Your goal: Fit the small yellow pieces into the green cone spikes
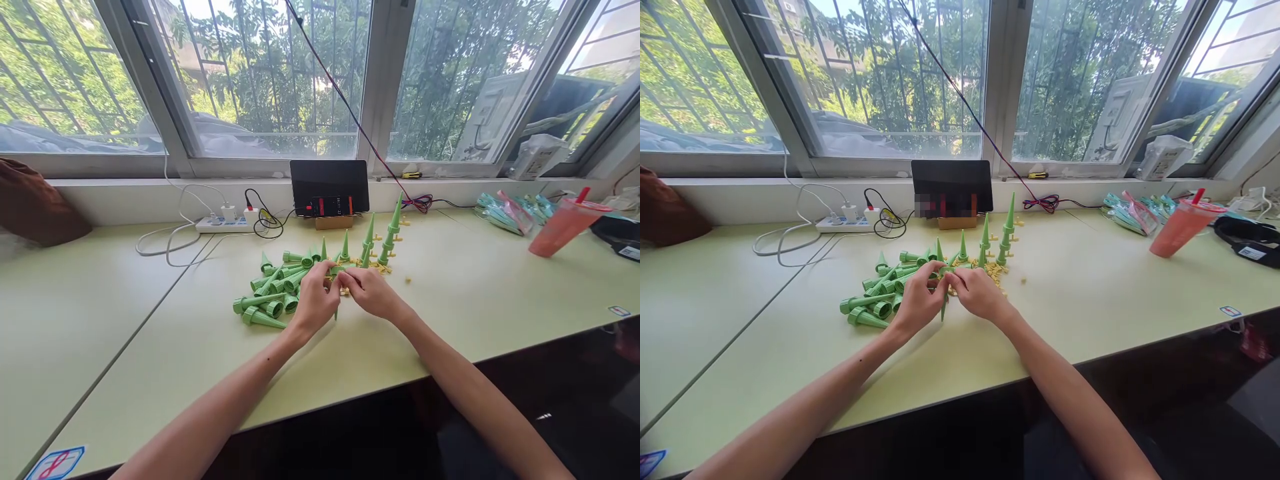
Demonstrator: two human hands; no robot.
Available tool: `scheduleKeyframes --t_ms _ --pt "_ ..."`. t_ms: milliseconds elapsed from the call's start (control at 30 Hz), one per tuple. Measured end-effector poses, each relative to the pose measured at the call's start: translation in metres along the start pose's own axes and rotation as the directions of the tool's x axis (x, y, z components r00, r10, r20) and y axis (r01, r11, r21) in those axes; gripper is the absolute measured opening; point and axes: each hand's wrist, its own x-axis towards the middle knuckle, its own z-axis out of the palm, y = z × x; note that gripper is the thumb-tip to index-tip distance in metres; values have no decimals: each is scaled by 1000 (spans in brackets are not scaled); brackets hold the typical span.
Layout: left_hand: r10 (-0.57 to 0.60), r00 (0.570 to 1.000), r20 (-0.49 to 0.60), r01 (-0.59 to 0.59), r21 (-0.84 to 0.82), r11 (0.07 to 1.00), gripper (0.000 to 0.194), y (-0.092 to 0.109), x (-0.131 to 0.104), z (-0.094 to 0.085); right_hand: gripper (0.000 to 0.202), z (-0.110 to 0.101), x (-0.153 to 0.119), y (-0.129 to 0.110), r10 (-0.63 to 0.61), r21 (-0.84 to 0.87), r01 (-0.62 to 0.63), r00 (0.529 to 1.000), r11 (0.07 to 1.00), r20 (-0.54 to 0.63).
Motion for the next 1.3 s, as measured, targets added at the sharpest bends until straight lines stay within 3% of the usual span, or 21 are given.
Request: scheduleKeyframes --t_ms 233,633,967,1300 --pt "-153 987 37 157 -149 976 18 2 3 -1 41 0 0 -1 31 30 -32 999 999 9" --pt "31 998 -54 -31 -9 999 17 5 2 -3 45 1 1 -1 45 45 -45 999 998 4" --pt "-124 992 -22 121 -122 985 20 6 4 -4 40 -1 0 -3 36 50 -34 999 998 -36" --pt "-136 991 -9 134 -128 983 21 7 3 -4 39 1 1 -1 41 23 -40 998 999 -38"
